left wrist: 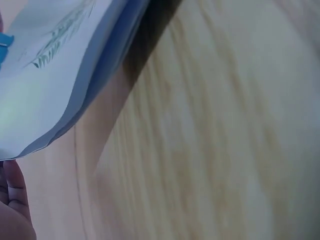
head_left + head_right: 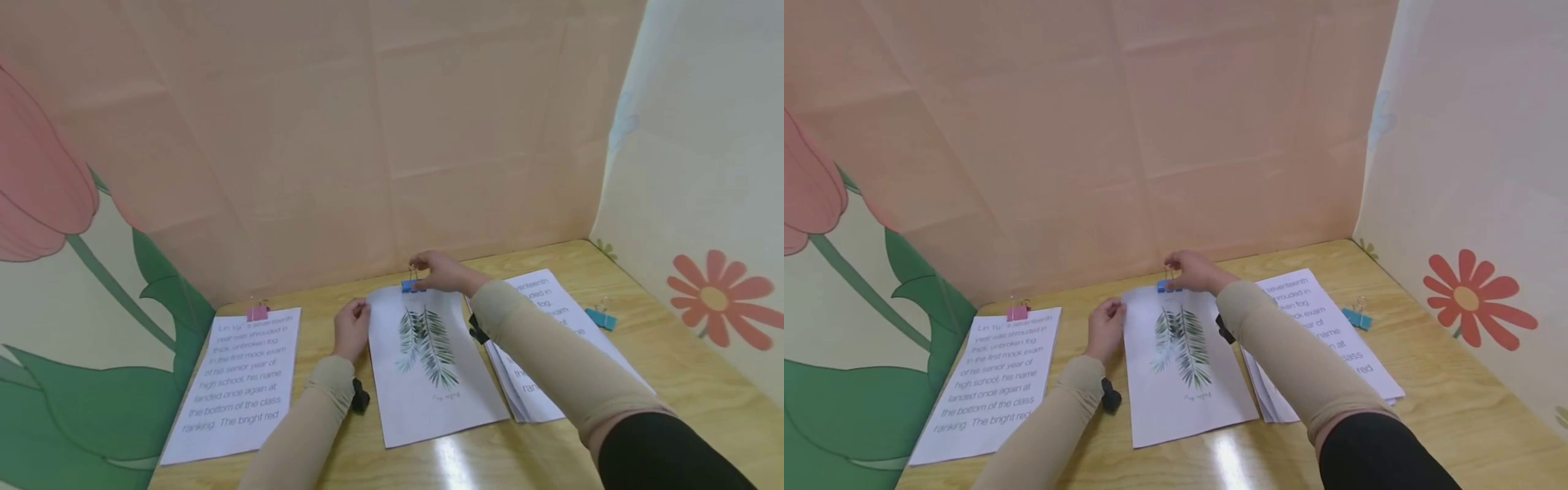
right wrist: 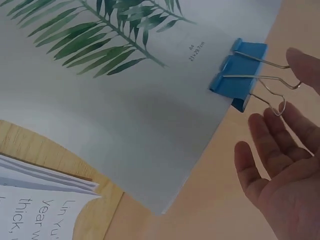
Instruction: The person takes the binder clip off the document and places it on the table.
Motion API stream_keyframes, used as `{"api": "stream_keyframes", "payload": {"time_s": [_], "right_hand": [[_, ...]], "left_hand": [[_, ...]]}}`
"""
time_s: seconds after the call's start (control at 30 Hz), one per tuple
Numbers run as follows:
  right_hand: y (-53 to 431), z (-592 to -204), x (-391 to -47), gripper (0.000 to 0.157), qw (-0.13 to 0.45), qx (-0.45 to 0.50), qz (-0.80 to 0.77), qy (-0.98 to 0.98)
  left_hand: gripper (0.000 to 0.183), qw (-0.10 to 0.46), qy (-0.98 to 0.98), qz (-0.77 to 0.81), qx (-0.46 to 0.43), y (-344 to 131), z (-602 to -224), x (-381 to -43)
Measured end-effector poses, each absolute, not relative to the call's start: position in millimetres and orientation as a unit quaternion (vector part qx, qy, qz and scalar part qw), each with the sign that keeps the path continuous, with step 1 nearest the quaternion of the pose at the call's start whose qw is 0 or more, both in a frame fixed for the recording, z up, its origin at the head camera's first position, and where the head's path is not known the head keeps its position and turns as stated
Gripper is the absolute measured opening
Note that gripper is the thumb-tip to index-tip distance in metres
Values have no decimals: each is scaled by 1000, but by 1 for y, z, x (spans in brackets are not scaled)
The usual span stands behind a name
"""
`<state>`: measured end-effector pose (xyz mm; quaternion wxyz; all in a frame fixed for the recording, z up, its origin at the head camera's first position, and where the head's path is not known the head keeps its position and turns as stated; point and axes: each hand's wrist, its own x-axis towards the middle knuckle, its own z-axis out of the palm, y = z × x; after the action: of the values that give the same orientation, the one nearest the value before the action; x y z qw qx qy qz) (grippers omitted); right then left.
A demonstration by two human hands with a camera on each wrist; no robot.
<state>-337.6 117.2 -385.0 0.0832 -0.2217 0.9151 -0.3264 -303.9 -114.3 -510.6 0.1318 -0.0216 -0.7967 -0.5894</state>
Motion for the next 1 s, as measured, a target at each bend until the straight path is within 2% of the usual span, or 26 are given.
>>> {"api": "stream_keyframes", "payload": {"time_s": [0.3, 1.0], "right_hand": [[116, -387, -336, 59, 99, -209, -328, 916], [123, -397, -336, 49, 77, -235, -355, 902]], "left_hand": [[18, 136, -799, -585, -23, -113, -512, -301], [19, 131, -801, -585, -18, -106, -511, -299]]}}
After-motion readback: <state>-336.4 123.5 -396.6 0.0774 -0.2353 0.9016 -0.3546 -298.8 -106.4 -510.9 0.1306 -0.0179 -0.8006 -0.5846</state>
